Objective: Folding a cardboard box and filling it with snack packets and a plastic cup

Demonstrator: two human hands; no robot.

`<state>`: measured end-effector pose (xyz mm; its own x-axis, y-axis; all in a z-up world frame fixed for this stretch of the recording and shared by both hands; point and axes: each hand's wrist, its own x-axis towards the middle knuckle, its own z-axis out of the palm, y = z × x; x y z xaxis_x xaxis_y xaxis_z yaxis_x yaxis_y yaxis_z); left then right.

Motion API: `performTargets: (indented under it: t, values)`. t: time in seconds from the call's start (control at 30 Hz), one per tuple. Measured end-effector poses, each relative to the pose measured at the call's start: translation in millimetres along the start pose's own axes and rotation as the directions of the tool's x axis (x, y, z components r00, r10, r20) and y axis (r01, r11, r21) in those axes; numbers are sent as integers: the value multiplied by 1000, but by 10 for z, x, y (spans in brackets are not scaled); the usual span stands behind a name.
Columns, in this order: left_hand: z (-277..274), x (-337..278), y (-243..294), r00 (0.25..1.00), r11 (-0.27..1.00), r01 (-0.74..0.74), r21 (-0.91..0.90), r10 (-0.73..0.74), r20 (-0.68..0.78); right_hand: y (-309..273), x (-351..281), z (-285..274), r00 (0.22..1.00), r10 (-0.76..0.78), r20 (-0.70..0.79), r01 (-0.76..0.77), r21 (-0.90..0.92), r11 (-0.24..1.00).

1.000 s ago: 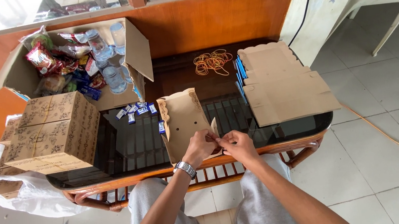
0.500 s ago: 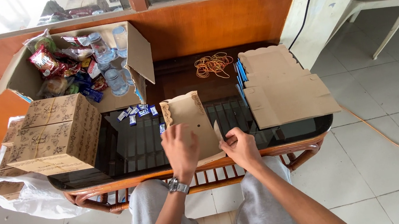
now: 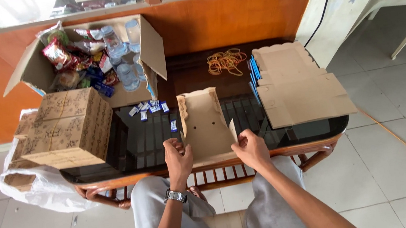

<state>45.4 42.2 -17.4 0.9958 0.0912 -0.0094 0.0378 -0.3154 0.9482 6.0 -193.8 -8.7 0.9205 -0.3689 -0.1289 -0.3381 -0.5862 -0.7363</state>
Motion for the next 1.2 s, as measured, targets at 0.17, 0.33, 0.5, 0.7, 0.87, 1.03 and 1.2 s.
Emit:
performTargets:
  t: [0.17, 0.33, 0.5, 0.7, 0.87, 1.03, 1.2]
  values:
    - [-12, 257, 4, 990, 995, 36, 97, -48, 130, -172, 102, -117, 998, 56, 28, -60, 150, 987]
    - [36, 599, -15, 974, 992, -46, 116, 19, 226, -419, 413, -151, 998, -21, 63, 6, 228, 974]
    - [112, 783, -271, 981, 998, -49, 36, 42, 189, -531, 686, -107, 969, -177, 175, 143, 188, 972]
    - [26, 791, -210, 937, 965, -197, 175, 132, 324, -555, 587, -188, 941, -200, 274, 111, 308, 945]
    - [135, 876, -338, 934, 981, -156, 112, 110, 341, -671, 465, -281, 938, -214, 272, 112, 346, 931]
    - [139, 745, -208, 956, 994, -93, 60, 72, 286, -686, 411, -279, 945, -125, 303, 7, 362, 932]
    - [117, 639, 15, 957, 992, -122, 34, 108, 270, -753, 217, -399, 946, -49, 319, -91, 409, 908]
